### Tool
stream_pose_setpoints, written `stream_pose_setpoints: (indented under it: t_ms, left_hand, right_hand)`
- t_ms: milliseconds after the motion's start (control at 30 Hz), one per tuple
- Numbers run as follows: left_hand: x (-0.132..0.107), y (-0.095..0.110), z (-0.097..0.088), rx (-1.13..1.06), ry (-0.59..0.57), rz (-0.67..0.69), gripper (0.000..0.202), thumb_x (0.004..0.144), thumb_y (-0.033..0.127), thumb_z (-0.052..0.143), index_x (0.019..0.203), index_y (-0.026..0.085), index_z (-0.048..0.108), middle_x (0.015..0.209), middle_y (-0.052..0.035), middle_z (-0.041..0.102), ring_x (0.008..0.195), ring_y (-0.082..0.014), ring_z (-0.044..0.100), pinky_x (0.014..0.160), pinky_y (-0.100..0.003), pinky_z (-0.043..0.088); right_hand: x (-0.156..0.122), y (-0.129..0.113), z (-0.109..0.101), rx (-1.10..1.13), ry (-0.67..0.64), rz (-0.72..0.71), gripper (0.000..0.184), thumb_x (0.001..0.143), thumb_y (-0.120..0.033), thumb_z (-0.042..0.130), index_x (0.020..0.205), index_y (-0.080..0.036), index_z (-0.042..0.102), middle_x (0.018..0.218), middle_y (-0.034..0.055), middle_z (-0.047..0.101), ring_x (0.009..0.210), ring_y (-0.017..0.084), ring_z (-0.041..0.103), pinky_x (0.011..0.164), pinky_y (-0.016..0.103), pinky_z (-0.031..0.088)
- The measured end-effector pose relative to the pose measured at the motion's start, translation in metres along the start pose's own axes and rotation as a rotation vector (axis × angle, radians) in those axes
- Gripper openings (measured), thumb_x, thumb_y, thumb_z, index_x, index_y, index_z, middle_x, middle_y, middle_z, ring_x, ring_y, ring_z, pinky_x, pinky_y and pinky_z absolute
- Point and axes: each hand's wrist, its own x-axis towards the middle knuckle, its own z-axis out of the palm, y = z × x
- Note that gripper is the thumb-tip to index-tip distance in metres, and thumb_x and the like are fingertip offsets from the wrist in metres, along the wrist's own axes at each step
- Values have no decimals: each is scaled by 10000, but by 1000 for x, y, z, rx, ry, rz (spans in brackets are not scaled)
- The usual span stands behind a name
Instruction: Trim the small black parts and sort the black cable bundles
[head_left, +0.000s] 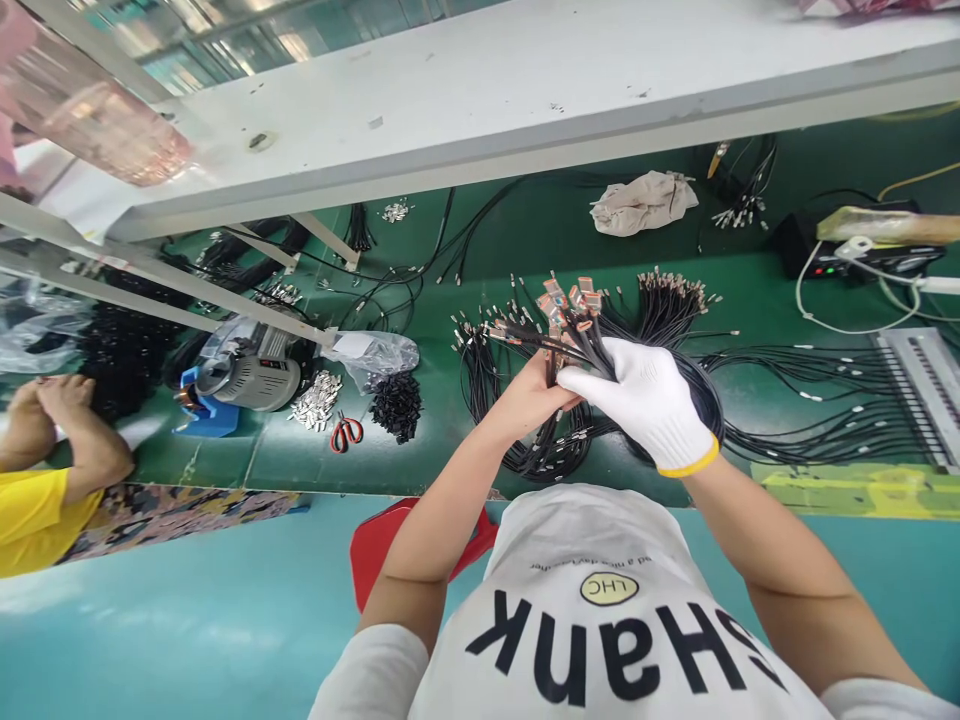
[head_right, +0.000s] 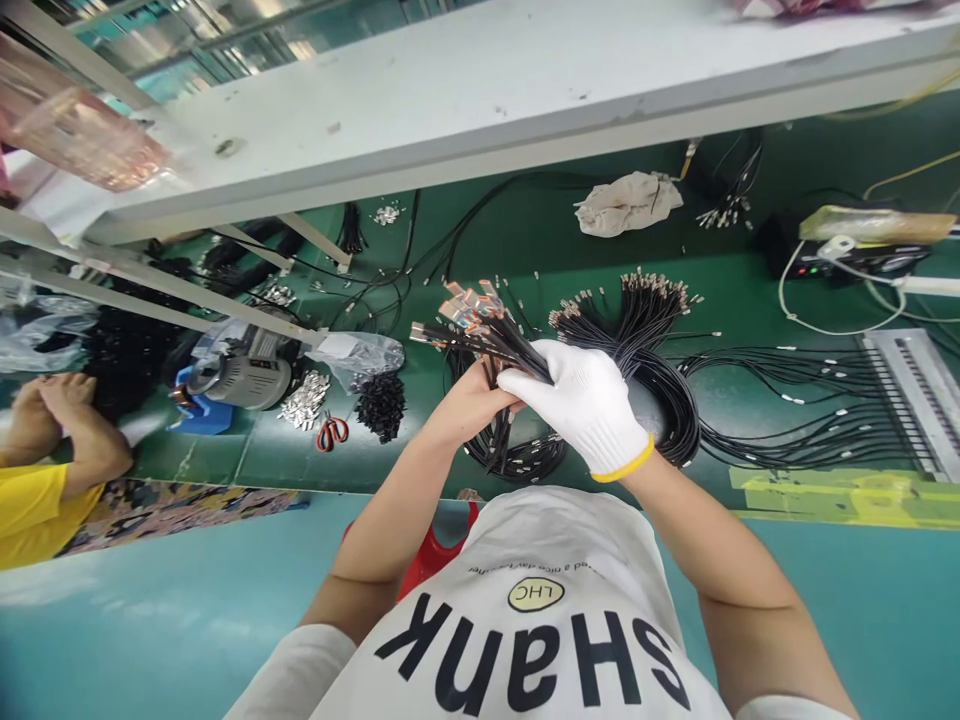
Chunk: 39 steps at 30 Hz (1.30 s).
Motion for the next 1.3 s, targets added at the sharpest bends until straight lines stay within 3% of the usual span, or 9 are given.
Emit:
stream_pose_setpoints:
  t_ms: [167, 433, 533, 667, 833, 1000, 1133, 1300]
  left_hand:
    - [0, 0, 5, 2, -2, 34, 179, 747, 160, 651, 770, 193, 477, 584, 61, 477, 540, -80, 416, 544, -243, 342]
    - [-3, 2, 4, 116, -105, 8, 270, 887, 344, 669, 749, 165, 522, 627, 7, 565, 614, -95, 529, 644, -258, 429]
    - [-4, 2, 4, 103, -80, -39, 257, 890, 367, 676, 815, 156, 552, 571, 47, 491, 528, -70, 450, 551, -242, 356]
    - [-5, 2, 5, 65, -106, -95, 270, 892, 390, 673, 959, 139, 596, 570, 71, 450, 477, -56, 392, 488, -233, 290]
    - [-6, 5, 5, 118, -125, -46, 282, 912, 330, 620, 729, 183, 465, 526, 54, 479, 500, -71, 449, 564, -251, 375]
    - [-6, 3, 5, 134, -117, -2, 298, 909, 311, 585, 679, 194, 436, 527, 51, 464, 522, -77, 445, 596, -258, 393]
    - [-6, 2, 4, 206, -108, -22, 314, 844, 246, 580, 583, 192, 414, 512, 41, 445, 529, -77, 424, 572, -250, 362]
    - [-9, 4, 4, 254, -73, -35, 294, 843, 258, 574, 583, 179, 461, 538, 22, 492, 561, -90, 455, 578, -246, 369]
  right_hand:
    - [2, 1, 1, -11, 7, 27, 384, 840, -547, 662, 719, -184, 631, 641, -16, 574, 615, 133, 490, 555, 262, 333]
    - [-2, -1, -9, 184, 145, 63, 283, 825, -467, 698, 784, -188, 718, 729, 15, 649, 714, 175, 579, 662, 281, 460]
    - [-2, -4, -11, 289, 173, 56, 287, 822, -428, 700, 960, -186, 770, 752, 14, 670, 665, 157, 582, 633, 275, 475]
    - [-2, -4, -13, 372, 174, 27, 457, 869, -372, 638, 1286, -198, 713, 730, -7, 673, 560, 120, 544, 593, 262, 477]
    - [-3, 0, -14, 224, -5, -42, 398, 870, -425, 665, 1170, -187, 772, 669, -10, 661, 595, 140, 566, 593, 253, 465]
    - [-5, -3, -19, 191, -4, -107, 383, 901, -399, 620, 1201, -196, 747, 749, -9, 695, 603, 135, 577, 643, 259, 480]
    - [-5, -3, -19, 54, -85, -215, 280, 882, -380, 642, 1033, -199, 794, 717, -6, 696, 627, 151, 603, 630, 258, 458]
    - [-8, -4, -19, 65, -32, -256, 335, 894, -364, 637, 1182, -241, 754, 786, -8, 726, 635, 158, 615, 634, 268, 462]
